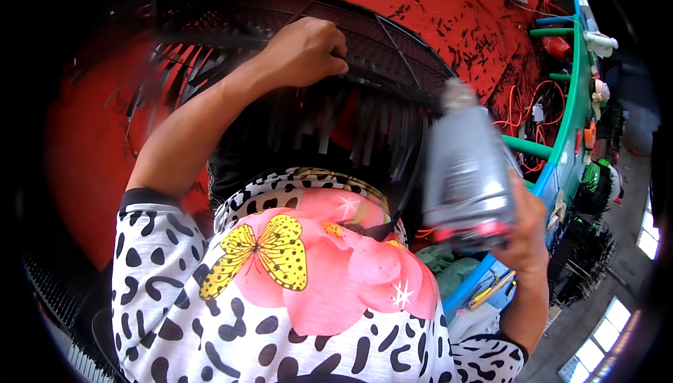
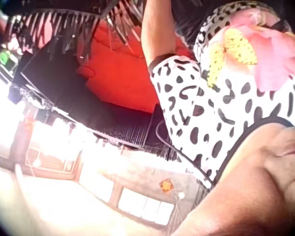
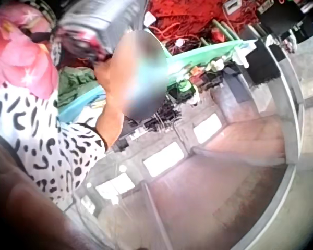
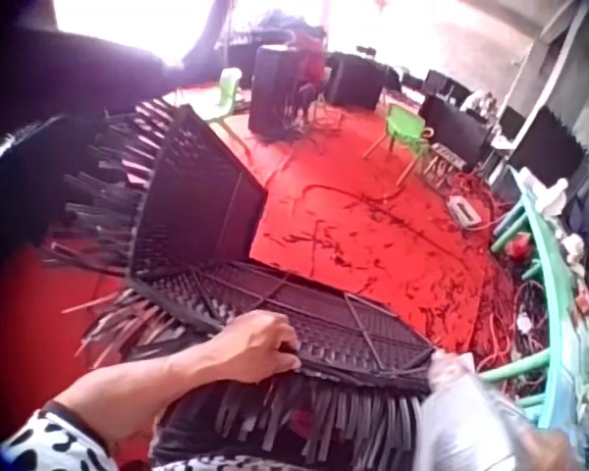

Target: The person attaches black strips to a plastic mesh panel by hand and using a pneumatic stapler, occasionally using a hammer and pliers to secure or adjust the components.

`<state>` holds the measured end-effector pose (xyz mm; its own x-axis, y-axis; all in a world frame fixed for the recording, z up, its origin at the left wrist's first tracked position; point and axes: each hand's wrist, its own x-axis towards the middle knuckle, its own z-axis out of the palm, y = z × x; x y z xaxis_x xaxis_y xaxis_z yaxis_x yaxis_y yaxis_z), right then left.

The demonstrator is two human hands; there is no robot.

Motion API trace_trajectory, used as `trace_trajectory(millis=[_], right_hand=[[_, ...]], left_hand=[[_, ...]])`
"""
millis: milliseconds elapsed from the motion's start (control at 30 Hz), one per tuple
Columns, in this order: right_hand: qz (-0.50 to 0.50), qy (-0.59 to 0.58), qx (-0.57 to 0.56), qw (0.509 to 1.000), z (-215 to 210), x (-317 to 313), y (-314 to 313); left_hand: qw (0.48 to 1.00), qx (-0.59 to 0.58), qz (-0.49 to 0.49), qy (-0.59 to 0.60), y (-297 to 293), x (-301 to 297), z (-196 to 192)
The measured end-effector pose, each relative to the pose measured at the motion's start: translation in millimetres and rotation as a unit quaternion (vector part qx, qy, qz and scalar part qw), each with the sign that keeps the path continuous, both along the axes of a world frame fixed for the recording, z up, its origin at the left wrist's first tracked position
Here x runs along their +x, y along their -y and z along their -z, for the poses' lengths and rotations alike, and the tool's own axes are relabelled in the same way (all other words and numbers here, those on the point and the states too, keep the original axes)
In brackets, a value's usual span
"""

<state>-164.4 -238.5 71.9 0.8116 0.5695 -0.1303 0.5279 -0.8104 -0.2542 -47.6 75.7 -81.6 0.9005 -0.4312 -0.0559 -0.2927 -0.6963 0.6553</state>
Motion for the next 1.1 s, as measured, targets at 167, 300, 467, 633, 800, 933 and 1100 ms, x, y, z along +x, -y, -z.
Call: trace_trajectory(millis=[167,300,467,633,800,933,1100], right_hand=[[-0.104,-0.043,-0.01,0.994,21,10,9],[-0.123,-0.054,0.013,0.991,35,15,11],[-0.125,-0.057,0.008,0.991,39,16,12],[-0.11,-0.069,0.007,0.991,42,16,15],[-0.115,-0.064,0.023,0.991,42,15,13],[-0.109,-0.07,0.016,0.991,41,15,12],[-0.083,-0.086,0.008,0.993,38,17,6]], left_hand=[[1.0,-0.023,-0.013,0.001,70,-15,1],[1.0,-0.01,-0.012,-0.003,80,-16,-4],[1.0,-0.005,-0.027,-0.014,83,-24,-9],[1.0,-0.001,-0.024,-0.005,86,-25,-9],[0.999,0.003,-0.036,-0.015,83,-31,-11],[0.999,0.001,-0.032,-0.02,83,-31,-11],[0.999,0.001,-0.035,-0.007,85,-30,-8]])
